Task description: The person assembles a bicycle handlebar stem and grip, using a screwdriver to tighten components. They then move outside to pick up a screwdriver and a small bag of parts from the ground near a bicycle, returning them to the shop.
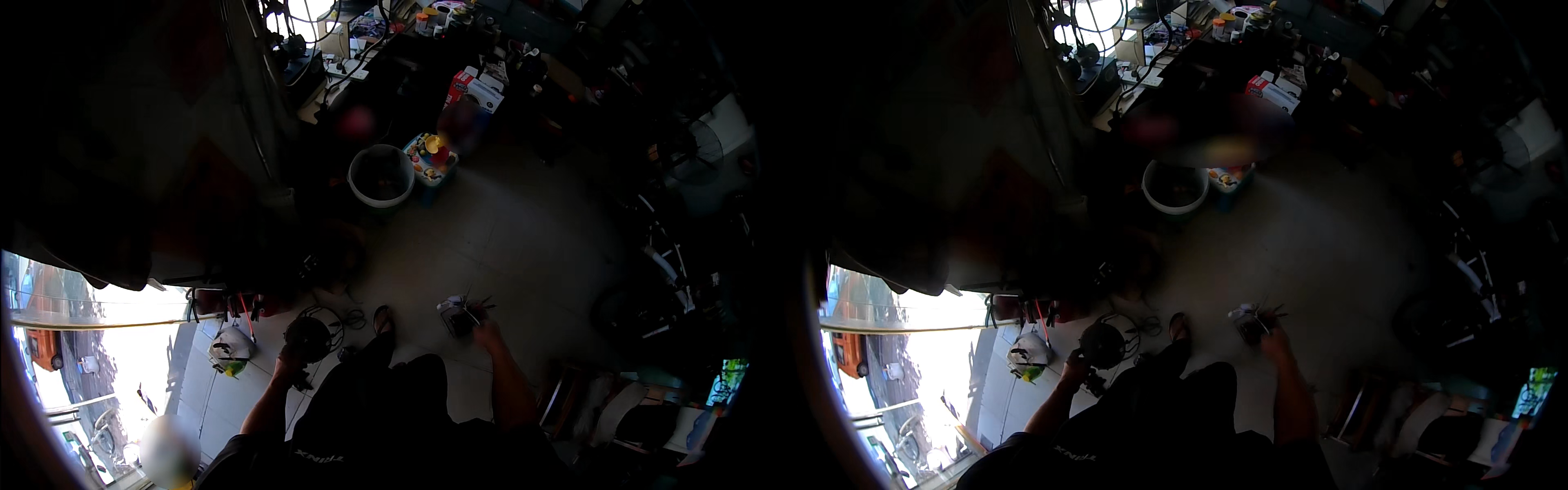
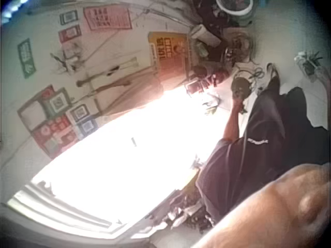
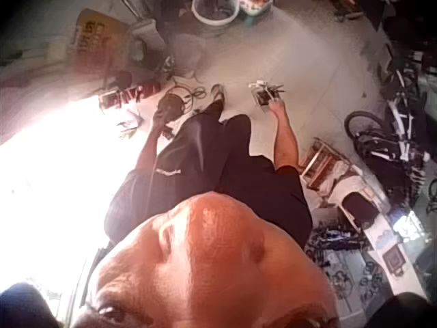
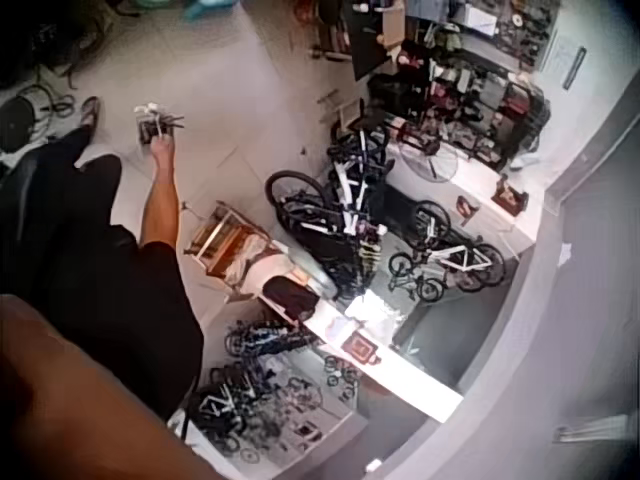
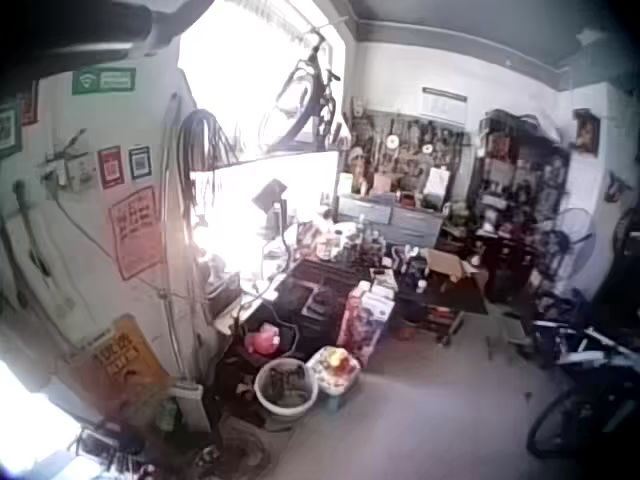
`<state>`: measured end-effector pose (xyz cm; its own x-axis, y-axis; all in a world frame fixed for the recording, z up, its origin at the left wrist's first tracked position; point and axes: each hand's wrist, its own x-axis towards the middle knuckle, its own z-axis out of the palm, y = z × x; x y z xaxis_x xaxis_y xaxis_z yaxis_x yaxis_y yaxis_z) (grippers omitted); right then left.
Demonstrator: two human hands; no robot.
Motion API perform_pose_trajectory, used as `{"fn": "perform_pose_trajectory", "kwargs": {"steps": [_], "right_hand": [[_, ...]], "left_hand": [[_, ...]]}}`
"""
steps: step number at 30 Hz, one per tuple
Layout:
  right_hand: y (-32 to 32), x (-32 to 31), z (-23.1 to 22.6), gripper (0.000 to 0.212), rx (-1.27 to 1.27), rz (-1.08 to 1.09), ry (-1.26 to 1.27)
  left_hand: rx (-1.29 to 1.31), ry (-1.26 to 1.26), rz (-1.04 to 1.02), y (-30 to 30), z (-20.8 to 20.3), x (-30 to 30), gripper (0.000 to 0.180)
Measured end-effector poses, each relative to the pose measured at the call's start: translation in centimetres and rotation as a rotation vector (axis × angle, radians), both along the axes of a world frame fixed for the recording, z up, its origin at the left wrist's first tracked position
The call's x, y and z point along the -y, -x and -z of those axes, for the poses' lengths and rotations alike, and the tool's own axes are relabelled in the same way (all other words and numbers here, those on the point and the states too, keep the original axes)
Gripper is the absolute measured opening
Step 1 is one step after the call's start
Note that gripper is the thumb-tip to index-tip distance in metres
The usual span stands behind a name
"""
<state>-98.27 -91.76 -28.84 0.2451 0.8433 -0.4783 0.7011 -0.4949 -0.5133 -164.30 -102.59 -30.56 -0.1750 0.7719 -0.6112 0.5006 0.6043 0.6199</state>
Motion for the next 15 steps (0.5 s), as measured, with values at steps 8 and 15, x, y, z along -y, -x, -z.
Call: {"fn": "perform_pose_trajectory", "kwargs": {"steps": [8, 15], "right_hand": [[3.5, -20.0, 1.8, 0.059, -0.254, -0.123, 0.129], [7.3, -33.1, 13.6, 0.041, -0.059, -0.315, 0.457]], "left_hand": [[0.075, 0.120, -0.653, -7.8, -14.6, -6.2, 0.062], [-0.070, 0.553, -1.012, -16.6, -14.4, 6.0, 0.056]]}}
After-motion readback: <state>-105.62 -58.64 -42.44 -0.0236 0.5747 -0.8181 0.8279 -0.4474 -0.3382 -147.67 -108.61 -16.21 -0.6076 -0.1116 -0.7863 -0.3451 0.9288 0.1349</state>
